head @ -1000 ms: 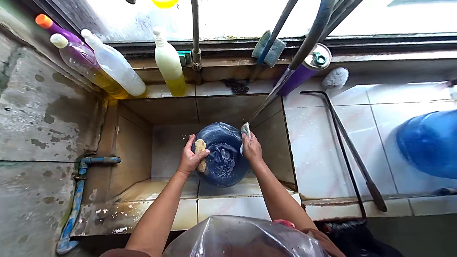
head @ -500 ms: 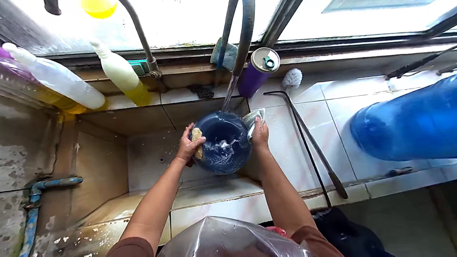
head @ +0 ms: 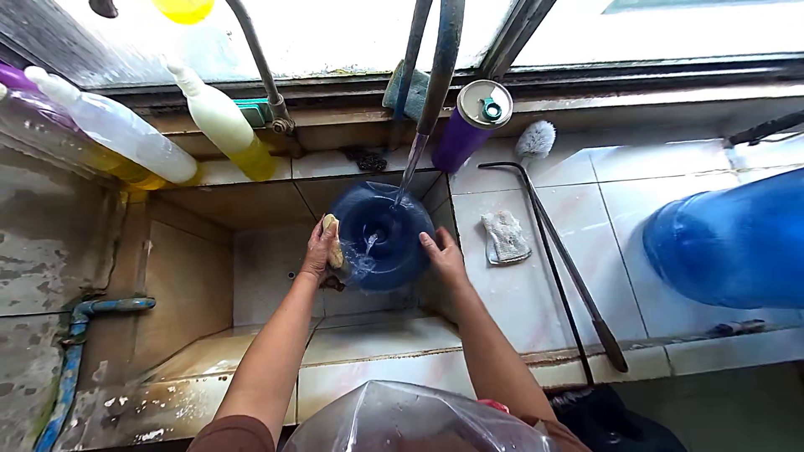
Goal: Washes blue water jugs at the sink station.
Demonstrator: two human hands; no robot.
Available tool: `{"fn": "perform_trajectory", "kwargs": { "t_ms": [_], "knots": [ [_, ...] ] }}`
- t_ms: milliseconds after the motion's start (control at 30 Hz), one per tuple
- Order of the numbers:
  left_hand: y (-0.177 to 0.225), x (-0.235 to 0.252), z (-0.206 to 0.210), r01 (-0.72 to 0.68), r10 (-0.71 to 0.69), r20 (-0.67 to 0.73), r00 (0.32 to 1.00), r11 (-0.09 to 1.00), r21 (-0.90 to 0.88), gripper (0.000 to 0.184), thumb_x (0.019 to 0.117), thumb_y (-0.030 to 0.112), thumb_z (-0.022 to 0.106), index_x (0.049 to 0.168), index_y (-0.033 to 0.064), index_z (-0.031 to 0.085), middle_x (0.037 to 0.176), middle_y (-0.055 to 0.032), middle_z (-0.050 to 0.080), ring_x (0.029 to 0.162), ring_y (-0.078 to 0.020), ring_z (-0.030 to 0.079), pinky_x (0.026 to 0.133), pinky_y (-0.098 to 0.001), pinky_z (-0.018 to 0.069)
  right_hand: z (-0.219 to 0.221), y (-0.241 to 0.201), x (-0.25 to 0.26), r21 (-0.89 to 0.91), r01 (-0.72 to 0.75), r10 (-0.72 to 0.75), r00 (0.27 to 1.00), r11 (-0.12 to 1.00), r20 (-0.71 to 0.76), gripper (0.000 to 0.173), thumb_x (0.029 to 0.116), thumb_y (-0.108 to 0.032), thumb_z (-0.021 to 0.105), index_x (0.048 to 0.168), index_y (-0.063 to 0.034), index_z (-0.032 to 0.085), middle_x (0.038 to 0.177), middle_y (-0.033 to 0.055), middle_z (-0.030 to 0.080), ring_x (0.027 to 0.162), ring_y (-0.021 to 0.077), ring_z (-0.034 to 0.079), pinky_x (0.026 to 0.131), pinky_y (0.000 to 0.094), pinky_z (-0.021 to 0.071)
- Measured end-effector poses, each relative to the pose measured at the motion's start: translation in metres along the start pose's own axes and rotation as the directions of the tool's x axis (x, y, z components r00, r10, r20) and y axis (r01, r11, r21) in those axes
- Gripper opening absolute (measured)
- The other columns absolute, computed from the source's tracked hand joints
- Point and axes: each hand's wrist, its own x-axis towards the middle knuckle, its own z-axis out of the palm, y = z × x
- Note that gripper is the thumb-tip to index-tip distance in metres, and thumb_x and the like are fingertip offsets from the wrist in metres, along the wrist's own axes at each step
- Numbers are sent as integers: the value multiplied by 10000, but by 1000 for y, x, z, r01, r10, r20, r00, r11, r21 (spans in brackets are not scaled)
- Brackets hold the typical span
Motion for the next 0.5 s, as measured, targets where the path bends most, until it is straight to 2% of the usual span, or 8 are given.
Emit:
{"fn": "perform_trajectory", "kwargs": {
  "t_ms": [67, 133, 233, 300, 367, 400, 433, 500],
  "knots": [
    [-4, -5, 1, 71, -71, 6, 997, 997, -36, 866, 933, 646, 605, 1607, 238, 247, 1361, -151, 604, 1163, -267, 630, 958, -479, 547, 21, 5, 1, 95, -115, 114, 993, 989, 13, 732, 978, -567, 604, 1494, -63, 482, 1307, 221, 653, 1227, 317, 631, 1061, 526, 490],
    [-10, -12, -5, 57, -57, 4, 998, 995, -82, 952, 874, 551, 731, 1606, 233, 212, 1291, -156, 623, 1069, -252, 657, 897, -458, 572, 30, 2, -2, 117, -111, 111, 994, 987, 7, 761, 975, -607, 577, 1508, -77, 458, 1318, 223, 641, 1235, 317, 621, 1060, 529, 485],
    [9, -38, -26, 11, -12, -3, 1000, 985, -172, 883, 856, 326, 756, 1572, 189, 258, 1140, -110, 671, 933, -189, 694, 817, -391, 603, 31, -23, -28, 84, 123, -127, 991, 989, 45, 827, 959, -650, 541, 1538, -73, 414, 1409, 175, 595, 1288, 235, 592, 1088, 458, 486],
    [42, -65, -50, -44, 46, 4, 999, 978, -206, 617, 873, 300, 693, 1418, 168, 435, 1007, -16, 704, 856, -103, 700, 753, -307, 608, 17, -45, -56, 88, 422, -430, 891, 902, 143, 915, 970, -727, 397, 1567, -34, 387, 1592, 155, 432, 1477, 211, 408, 1228, 428, 331],
    [84, -93, -76, -135, 149, 37, 988, 957, -256, 305, 828, 352, 729, 1083, 211, 640, 862, 58, 741, 754, -34, 709, 671, -234, 607, 0, -50, -56, 208, 599, -631, 761, 773, 153, 900, 997, -741, 216, 1499, -57, 516, 1660, 137, 327, 1564, 259, 233, 1285, 493, 170],
    [104, -105, -87, -174, 205, 94, 974, 949, -265, 249, 818, 402, 760, 991, 236, 695, 840, 70, 748, 737, -19, 708, 658, -219, 603, -5, -41, -45, 291, 578, -621, 780, 763, 77, 859, 1028, -694, 181, 1434, -47, 574, 1643, 136, 355, 1553, 259, 257, 1281, 469, 209],
    [125, -117, -93, -199, 243, 155, 958, 947, -253, 231, 825, 441, 759, 962, 260, 715, 842, 80, 753, 740, -4, 707, 657, -209, 602, -6, -28, -30, 373, 499, -542, 840, 782, 11, 804, 1074, -582, 125, 1434, 17, 523, 1617, 160, 382, 1528, 246, 310, 1258, 426, 268],
    [166, -136, -90, -216, 268, 235, 934, 950, -224, 338, 805, 467, 773, 1053, 259, 676, 892, 79, 755, 794, -3, 713, 703, -209, 612, 4, -12, -5, 514, 190, -208, 978, 836, -22, 666, 1117, -434, 88, 1487, 30, 391, 1448, 162, 534, 1306, 190, 548, 1073, 367, 483]
  ]
}}
